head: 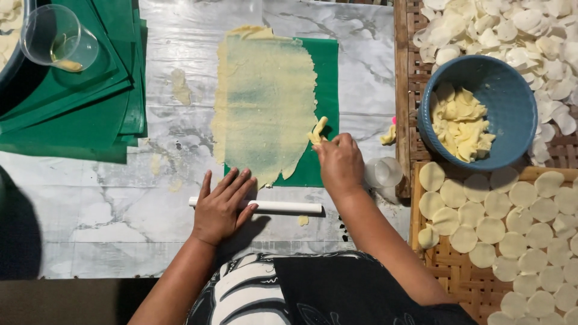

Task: Rolling out dough into thin sheets on a mat using a rolling pin.

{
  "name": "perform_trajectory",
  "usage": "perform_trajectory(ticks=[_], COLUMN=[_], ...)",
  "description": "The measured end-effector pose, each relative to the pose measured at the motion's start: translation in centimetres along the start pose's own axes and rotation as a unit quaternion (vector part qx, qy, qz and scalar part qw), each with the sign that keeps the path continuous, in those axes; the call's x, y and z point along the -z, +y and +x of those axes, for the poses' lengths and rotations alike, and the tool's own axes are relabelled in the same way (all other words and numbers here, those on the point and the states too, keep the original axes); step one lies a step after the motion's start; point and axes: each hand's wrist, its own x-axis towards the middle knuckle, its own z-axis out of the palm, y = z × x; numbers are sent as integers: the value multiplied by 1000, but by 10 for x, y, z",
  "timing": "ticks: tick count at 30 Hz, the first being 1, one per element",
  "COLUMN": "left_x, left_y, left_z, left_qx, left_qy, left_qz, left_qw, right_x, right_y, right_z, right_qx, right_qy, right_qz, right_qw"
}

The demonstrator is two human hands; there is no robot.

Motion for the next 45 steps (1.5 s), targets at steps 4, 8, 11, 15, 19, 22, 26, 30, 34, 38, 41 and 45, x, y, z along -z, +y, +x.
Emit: perform_trajectory(ticks=[4, 8, 11, 15, 19, 22, 26, 30, 34, 38, 41, 45], left_x=[10, 1, -39, -69, -97, -123, -138, -140, -129, -98, -48, -60], left_y=[10, 44, 70, 91, 105, 107, 103, 99, 96, 86, 68, 6], left_z=[17, 59, 100, 157, 177, 182, 183, 185, 191, 200, 196, 108], left_qx=[30, 66, 43, 8, -39, -6, -33, -68, -51, -9, 68, 96], left_qy=[-51, -53, -22, -41, -98, -148, -150, -151, -182, -179, -148, -32], left_qz=[-9, -41, -110, -166, -118, -88, -104, -123, -136, -281, -333, -181], left_qw=[998, 996, 993, 985, 987, 985, 983, 979, 973, 943, 929, 978], right_x=[85, 122, 87, 76, 93, 83, 55, 14, 23, 57, 107, 105], right_y=[-1, 13, 41, 51, 52, 86, 150, 222, 224, 202, 104, -12], right_z=[-8, -43, -73, -82, -15, 53, 143, 204, 228, 209, 153, 39], right_qx=[-21, -67, -59, -61, -43, -5, -23, -172, -307, -282, -128, 55], right_qy=[-32, -53, -72, -76, -28, 39, 64, -57, -175, -99, 6, -269], right_qz=[-17, -168, -199, -155, -108, -93, -185, -237, -262, -204, -71, 318], right_qw=[999, 982, 976, 983, 993, 995, 980, 954, 898, 932, 989, 908])
